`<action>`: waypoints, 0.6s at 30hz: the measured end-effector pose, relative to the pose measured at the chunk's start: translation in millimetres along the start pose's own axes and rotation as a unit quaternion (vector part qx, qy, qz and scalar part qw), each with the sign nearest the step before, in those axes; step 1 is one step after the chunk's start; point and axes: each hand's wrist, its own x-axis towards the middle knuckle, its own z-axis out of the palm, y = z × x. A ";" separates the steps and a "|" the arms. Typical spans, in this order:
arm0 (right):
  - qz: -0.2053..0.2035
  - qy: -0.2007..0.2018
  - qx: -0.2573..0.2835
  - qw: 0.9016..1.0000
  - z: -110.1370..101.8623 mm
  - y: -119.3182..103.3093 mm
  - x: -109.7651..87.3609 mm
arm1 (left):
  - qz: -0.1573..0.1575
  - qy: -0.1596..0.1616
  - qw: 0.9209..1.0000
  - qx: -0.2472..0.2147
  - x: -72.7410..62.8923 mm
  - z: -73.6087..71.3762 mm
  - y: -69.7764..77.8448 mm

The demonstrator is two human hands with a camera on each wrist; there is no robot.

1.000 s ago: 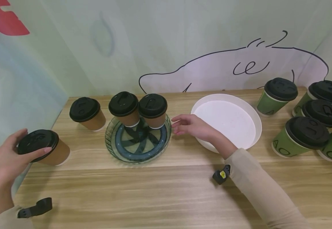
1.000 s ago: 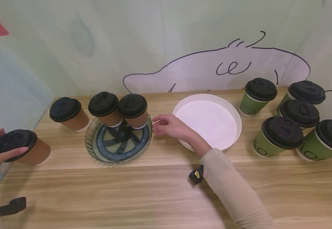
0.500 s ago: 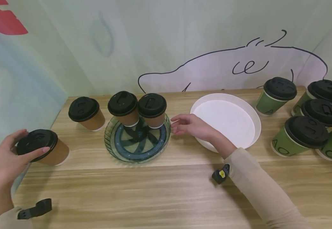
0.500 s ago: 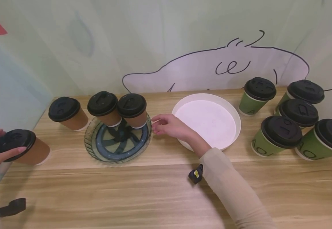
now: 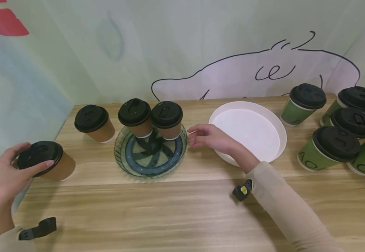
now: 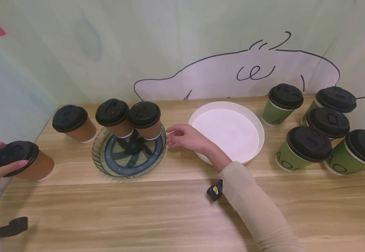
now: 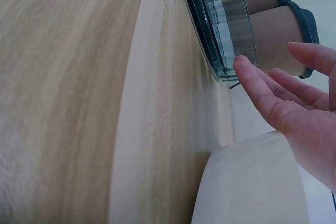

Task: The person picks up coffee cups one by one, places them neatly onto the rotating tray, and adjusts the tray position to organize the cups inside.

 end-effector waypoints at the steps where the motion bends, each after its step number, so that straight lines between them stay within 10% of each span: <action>1: 0.000 0.001 0.001 1.000 0.0 -0.3 -0.2 | -0.001 0.000 1.000 -0.002 2.4 0.2 -3.8; 9: -0.006 -0.001 0.009 1.000 0.1 -1.3 -0.9 | 0.007 0.016 0.999 0.029 41.3 7.9 -69.6; 18: -0.002 0.001 0.011 1.000 0.3 -1.2 -1.3 | -0.015 0.017 1.000 0.012 10.2 3.4 -16.6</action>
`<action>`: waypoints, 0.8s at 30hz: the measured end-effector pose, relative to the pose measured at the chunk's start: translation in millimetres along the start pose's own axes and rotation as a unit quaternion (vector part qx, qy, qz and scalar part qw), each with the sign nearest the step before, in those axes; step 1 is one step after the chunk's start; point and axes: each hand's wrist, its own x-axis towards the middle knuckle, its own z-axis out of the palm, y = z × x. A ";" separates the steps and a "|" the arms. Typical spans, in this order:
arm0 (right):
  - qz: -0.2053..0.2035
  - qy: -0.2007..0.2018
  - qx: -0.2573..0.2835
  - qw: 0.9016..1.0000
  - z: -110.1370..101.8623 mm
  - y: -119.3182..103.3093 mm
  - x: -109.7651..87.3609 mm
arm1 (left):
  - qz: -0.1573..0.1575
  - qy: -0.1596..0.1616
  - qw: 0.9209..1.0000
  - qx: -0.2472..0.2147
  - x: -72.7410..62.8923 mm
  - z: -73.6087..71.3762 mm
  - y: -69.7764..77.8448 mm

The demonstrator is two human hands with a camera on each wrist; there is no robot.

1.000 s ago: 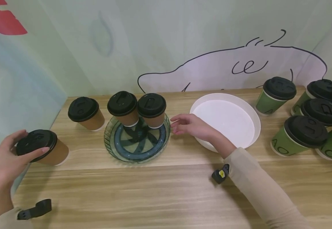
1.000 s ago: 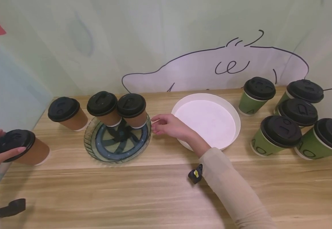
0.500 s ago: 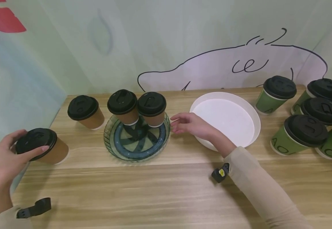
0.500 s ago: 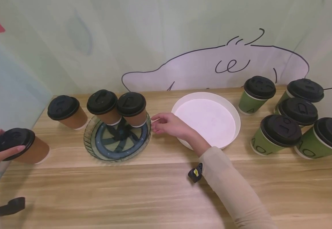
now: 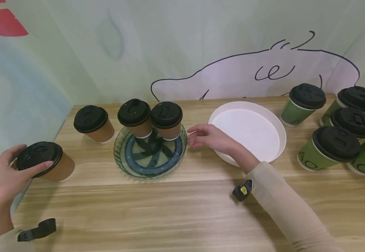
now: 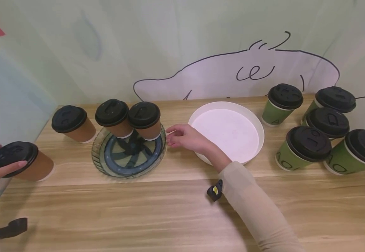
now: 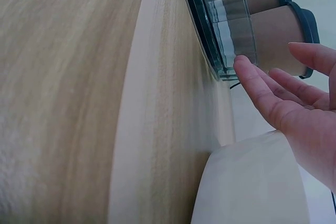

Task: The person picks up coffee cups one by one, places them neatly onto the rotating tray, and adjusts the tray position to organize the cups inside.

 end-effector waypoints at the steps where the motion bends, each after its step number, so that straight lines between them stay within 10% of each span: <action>1: 0.001 0.001 -0.001 1.000 0.1 0.1 0.2 | -0.003 0.000 1.000 0.002 -3.7 -0.5 6.0; 6: 0.001 0.001 -0.003 1.000 -0.2 1.4 1.2 | 0.001 -0.005 1.000 -0.020 -11.9 -2.8 18.9; 16: 0.002 -0.002 -0.007 1.000 -0.2 1.8 1.6 | 0.006 0.008 1.000 -0.004 22.3 5.8 -35.4; 24: 0.008 -0.002 -0.012 1.000 -0.8 1.3 2.6 | 0.039 0.002 0.999 -0.020 18.9 4.7 -25.7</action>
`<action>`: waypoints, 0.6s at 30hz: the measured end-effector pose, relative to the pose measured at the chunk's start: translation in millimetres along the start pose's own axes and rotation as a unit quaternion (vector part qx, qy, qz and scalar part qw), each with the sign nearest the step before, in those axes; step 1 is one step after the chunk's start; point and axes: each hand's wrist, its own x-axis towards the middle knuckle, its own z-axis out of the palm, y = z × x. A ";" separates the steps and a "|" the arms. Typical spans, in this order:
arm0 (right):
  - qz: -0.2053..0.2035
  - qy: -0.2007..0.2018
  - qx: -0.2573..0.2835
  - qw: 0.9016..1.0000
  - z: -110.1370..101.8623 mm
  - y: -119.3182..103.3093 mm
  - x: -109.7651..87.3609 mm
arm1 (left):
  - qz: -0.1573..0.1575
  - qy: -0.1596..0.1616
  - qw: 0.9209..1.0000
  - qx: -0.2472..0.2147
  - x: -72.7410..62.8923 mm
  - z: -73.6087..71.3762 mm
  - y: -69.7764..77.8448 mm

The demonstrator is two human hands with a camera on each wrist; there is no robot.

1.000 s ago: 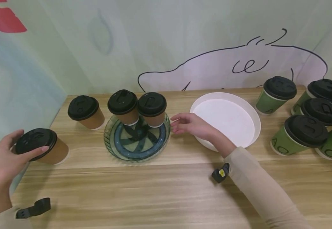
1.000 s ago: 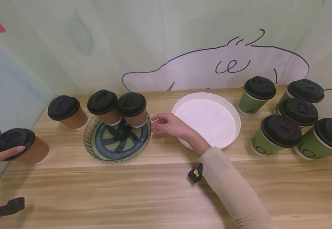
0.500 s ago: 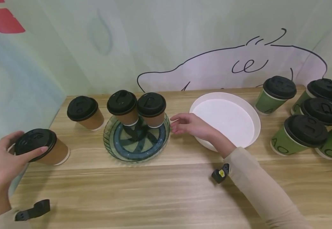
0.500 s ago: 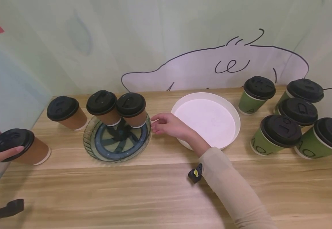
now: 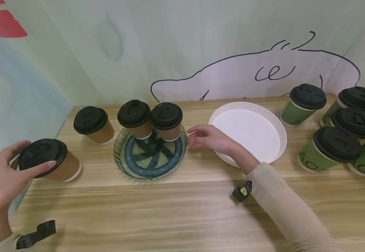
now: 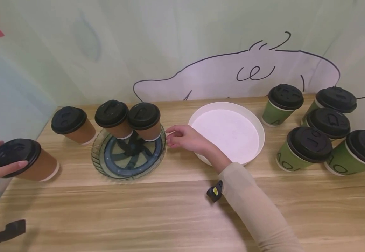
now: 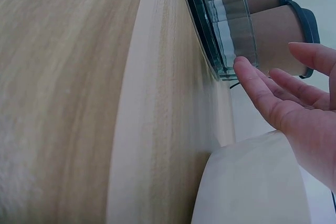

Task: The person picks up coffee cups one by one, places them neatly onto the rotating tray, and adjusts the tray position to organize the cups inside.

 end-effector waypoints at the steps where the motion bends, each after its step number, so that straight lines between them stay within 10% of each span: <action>1: 0.000 0.000 -0.001 1.000 -0.1 0.0 0.0 | 0.002 -0.001 1.000 0.002 -2.0 -0.8 5.2; 10: -0.003 -0.001 -0.001 1.000 0.4 0.7 0.3 | -0.005 -0.038 0.999 0.034 -41.5 -12.5 90.6; 18: -0.003 0.000 0.000 1.000 0.4 1.6 0.3 | 0.001 -0.056 0.998 0.019 -46.0 -9.2 108.2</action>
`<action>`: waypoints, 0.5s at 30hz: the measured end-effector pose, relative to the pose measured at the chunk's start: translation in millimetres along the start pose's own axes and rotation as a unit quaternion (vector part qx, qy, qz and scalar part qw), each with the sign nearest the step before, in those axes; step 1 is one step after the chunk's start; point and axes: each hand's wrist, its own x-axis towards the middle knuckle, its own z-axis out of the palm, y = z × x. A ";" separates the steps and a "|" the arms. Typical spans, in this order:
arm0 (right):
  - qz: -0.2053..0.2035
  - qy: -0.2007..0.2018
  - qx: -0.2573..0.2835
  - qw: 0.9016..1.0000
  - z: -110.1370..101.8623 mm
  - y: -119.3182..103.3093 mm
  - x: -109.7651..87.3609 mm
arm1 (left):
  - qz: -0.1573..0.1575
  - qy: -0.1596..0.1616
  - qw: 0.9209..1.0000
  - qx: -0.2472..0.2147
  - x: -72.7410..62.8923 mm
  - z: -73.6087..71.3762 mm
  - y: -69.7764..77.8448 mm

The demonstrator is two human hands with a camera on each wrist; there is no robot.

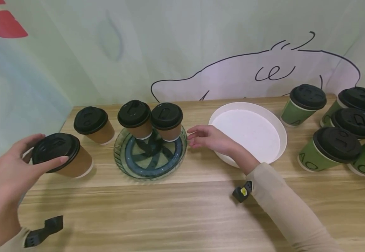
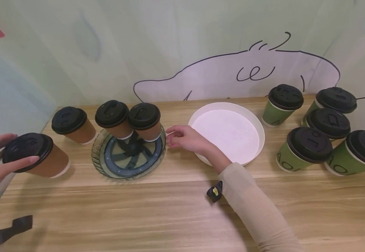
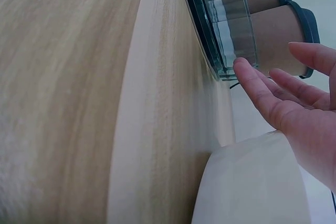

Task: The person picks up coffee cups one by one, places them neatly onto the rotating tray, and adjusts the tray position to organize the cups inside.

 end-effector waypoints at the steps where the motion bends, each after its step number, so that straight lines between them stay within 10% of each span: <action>1: 0.000 0.001 0.000 1.000 -0.1 0.0 -0.1 | 0.003 -0.002 1.000 -0.003 0.5 0.8 1.1; 15: -0.001 0.002 -0.002 1.000 0.1 -1.3 -1.2 | 0.036 -0.031 0.999 0.009 -1.1 4.4 25.5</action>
